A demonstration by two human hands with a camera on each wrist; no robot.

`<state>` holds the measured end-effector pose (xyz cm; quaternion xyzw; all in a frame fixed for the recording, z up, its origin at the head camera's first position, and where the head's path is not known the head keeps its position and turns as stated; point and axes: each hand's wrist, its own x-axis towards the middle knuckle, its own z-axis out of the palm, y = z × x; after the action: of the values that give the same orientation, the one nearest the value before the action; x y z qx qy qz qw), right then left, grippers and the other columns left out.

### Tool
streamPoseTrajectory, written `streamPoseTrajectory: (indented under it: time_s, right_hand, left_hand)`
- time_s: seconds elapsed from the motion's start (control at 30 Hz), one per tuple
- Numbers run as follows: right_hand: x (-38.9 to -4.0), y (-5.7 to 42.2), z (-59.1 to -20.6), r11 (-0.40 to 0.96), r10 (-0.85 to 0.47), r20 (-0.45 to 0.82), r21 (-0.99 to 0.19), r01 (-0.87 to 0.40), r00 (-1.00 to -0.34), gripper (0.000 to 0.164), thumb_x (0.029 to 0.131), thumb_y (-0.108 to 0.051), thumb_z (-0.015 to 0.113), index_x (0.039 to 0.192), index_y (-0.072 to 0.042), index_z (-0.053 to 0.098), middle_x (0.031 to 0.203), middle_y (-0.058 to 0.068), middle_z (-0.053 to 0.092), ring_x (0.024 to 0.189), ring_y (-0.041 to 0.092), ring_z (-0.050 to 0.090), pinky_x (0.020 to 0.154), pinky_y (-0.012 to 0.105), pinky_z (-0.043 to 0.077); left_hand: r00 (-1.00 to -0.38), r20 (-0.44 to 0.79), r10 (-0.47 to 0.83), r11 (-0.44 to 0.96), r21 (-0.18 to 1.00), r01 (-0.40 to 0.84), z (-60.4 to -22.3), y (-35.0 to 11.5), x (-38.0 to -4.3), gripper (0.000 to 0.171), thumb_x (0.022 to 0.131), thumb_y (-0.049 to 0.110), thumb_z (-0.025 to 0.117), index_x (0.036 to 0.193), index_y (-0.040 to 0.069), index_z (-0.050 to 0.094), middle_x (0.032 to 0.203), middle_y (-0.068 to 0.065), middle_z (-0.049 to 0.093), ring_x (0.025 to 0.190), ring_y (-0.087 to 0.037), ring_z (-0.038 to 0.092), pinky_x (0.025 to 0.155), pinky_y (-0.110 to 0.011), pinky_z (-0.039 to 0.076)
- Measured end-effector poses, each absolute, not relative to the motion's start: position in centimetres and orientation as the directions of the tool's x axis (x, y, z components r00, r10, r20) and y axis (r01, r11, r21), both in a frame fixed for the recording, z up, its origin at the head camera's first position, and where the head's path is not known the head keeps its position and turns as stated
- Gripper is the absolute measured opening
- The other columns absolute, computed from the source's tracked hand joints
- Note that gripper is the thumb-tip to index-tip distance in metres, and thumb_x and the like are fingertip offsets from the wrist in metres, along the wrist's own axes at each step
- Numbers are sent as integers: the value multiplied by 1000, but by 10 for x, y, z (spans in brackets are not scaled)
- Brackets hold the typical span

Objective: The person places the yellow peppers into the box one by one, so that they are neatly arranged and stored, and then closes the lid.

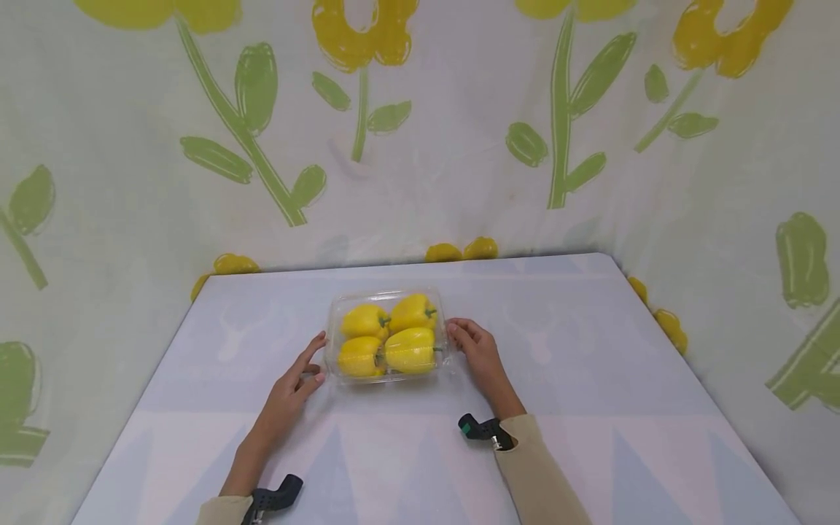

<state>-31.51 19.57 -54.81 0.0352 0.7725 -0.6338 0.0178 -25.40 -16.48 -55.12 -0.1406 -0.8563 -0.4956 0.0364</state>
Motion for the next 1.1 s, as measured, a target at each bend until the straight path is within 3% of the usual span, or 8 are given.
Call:
streamPoseTrajectory:
  time_s: [0.17, 0.5, 0.77, 1.1]
  right_hand:
    - [-305, 195, -545, 184, 32, -76, -980, 81, -997, 48, 98, -50, 58, 123, -9, 66, 123, 5, 64, 110, 21, 53, 93, 35, 45]
    - [-291, 194, -546, 144, 29, -75, -986, 79, -997, 43, 100, -43, 57, 122, -8, 66, 113, 7, 65, 102, 21, 57, 85, 27, 50]
    - [-278, 197, -545, 114, -12, -28, -993, 27, -1000, 38, 102, -38, 56, 121, -7, 66, 106, 10, 66, 97, 22, 58, 81, 27, 51]
    - [-266, 197, -542, 116, -3, -58, -992, 57, -998, 32, 102, -31, 58, 120, -7, 66, 112, 8, 66, 98, 23, 59, 84, 27, 51]
  left_hand:
    - [-956, 211, 203, 474, 833, 285, -551, -164, -253, 58, 103, 26, 57, 156, 33, 34, 162, 11, 28, 103, -18, 58, 68, -28, 47]
    - [-961, 181, 206, 475, 841, 261, -550, -165, -251, 57, 103, 31, 55, 156, 37, 33, 161, 17, 26, 106, -16, 57, 75, -31, 49]
    - [-960, 181, 213, 473, 841, 263, -550, -166, -252, 57, 104, 35, 54, 156, 39, 32, 161, 19, 25, 106, -16, 57, 76, -33, 48]
    - [-962, 171, 214, 471, 844, 255, -550, -166, -253, 56, 103, 37, 54, 155, 43, 31, 161, 20, 25, 107, -17, 57, 75, -32, 48]
